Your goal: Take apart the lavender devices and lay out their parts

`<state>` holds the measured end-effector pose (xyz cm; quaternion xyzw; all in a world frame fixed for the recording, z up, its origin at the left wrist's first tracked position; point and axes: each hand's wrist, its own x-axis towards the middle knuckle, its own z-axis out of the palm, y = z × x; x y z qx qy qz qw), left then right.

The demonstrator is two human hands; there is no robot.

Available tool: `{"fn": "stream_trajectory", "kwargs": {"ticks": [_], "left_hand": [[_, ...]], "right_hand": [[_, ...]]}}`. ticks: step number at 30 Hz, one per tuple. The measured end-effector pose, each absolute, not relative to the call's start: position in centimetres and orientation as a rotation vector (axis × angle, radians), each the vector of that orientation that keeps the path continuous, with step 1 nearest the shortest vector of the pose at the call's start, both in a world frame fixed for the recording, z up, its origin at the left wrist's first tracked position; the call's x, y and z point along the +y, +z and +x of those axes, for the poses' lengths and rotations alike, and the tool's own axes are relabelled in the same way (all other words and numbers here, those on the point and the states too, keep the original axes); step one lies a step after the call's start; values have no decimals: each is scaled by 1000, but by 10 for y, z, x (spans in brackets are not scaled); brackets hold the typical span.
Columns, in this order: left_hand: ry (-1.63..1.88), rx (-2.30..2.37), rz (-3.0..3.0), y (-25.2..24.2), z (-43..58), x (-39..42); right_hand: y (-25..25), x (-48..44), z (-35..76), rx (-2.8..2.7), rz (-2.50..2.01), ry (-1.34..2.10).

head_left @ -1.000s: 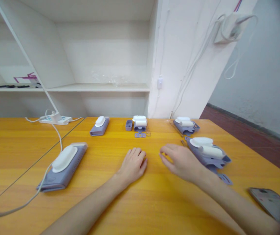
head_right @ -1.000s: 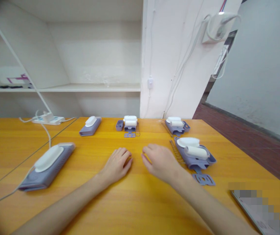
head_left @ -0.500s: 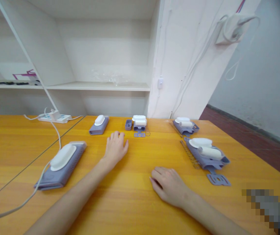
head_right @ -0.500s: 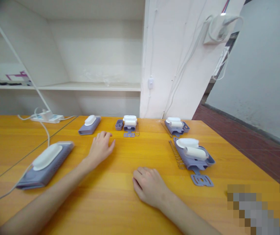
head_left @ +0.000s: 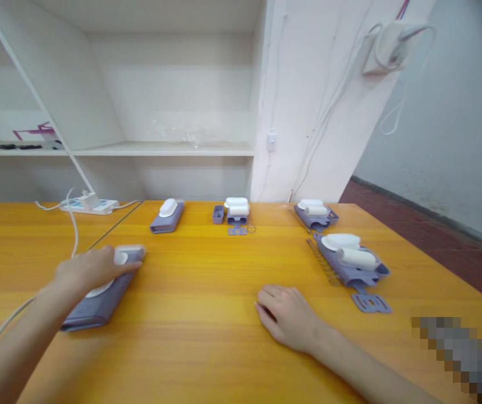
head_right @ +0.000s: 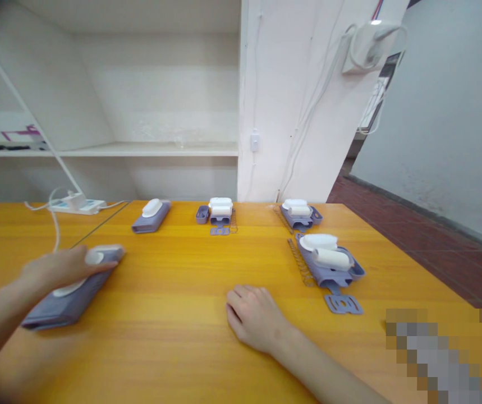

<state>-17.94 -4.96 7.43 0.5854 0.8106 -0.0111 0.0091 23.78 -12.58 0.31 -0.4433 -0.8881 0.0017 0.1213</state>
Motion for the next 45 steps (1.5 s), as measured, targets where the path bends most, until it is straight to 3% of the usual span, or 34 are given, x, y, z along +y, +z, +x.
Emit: {"fn": "stream_trajectory", "kwargs": {"ticks": [5,12,16,36,45], "left_hand": [[-212,2334,2089,61,-148,-63],[506,1435,2518,48,-51,-64],[606,1209,2593,45,-7,-60],[1338,1490,2604,5,12,-46],[1415,1319,2855,-6,8,-51]], "right_hand": [[4,-127,238,-2581,-1305,37],[9,-125,240,-2296,-1316,75],[8,-117,246,-2241,-1298,62],[-15,-89,269,-2040,-1520,79],[-11,-92,270,-1952,-1495,76]]}}
